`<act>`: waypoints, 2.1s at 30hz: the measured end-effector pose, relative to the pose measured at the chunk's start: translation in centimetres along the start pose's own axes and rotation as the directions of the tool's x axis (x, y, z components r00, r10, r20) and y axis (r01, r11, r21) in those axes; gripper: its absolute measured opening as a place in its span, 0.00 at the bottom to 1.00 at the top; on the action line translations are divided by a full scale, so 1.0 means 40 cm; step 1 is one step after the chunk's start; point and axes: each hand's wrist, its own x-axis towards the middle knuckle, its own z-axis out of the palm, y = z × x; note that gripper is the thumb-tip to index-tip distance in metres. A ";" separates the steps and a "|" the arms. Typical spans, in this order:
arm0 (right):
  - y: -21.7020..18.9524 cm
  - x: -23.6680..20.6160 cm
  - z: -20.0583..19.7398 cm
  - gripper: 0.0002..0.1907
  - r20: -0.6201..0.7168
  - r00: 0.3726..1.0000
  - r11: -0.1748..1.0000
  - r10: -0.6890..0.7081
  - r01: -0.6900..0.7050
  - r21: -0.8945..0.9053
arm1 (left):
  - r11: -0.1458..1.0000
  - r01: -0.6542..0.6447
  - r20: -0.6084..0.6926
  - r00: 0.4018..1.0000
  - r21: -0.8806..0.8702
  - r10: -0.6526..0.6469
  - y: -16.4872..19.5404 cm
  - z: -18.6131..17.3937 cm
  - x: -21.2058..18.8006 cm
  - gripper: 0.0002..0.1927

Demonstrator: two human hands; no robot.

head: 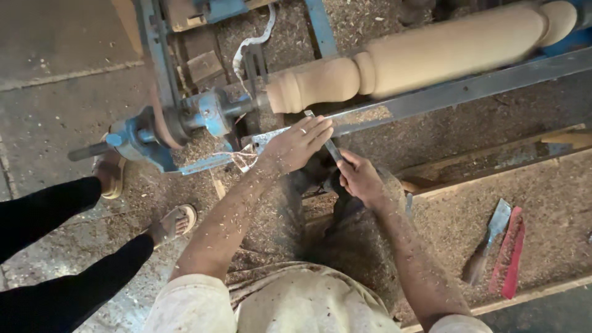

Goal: The person uses a chisel to shape a rotating wooden piece on a lathe. The person holds the chisel with both hands and guides it along the spinning wood to carve and smooth the surface.

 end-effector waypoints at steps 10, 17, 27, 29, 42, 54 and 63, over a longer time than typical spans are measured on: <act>-0.018 0.018 -0.017 0.25 0.050 0.995 0.995 0.086 -0.089 0.054 | 0.998 0.031 0.072 0.997 0.052 -0.034 -0.003 0.019 -0.001 0.31; -0.016 0.023 -0.009 0.24 0.042 0.996 0.995 0.076 -0.078 0.065 | 0.998 0.023 0.073 0.997 0.063 -0.028 -0.004 0.015 0.005 0.32; 0.048 0.035 -0.012 0.20 0.087 0.418 0.266 -0.904 0.711 -0.650 | 0.978 -0.051 0.124 0.992 0.203 0.026 0.004 0.019 -0.001 0.35; 0.062 0.029 -0.032 0.22 0.090 0.657 0.533 -0.748 0.676 -0.509 | 0.986 -0.059 0.105 0.993 0.154 0.043 0.005 0.021 -0.009 0.35; -0.003 0.104 -0.143 0.24 0.167 0.978 0.893 -0.127 0.186 -0.409 | 0.982 -0.047 0.091 0.995 0.180 0.031 0.002 0.047 -0.022 0.34; -0.005 0.109 -0.129 0.21 0.162 0.905 0.792 -0.394 0.424 -0.439 | 0.986 -0.029 0.037 0.999 0.166 0.023 0.002 0.050 -0.028 0.33; -0.040 0.056 -0.073 0.21 0.104 0.975 0.839 -0.198 0.223 -0.497 | 0.999 -0.010 -0.062 0.998 0.035 0.012 -0.006 0.049 -0.023 0.31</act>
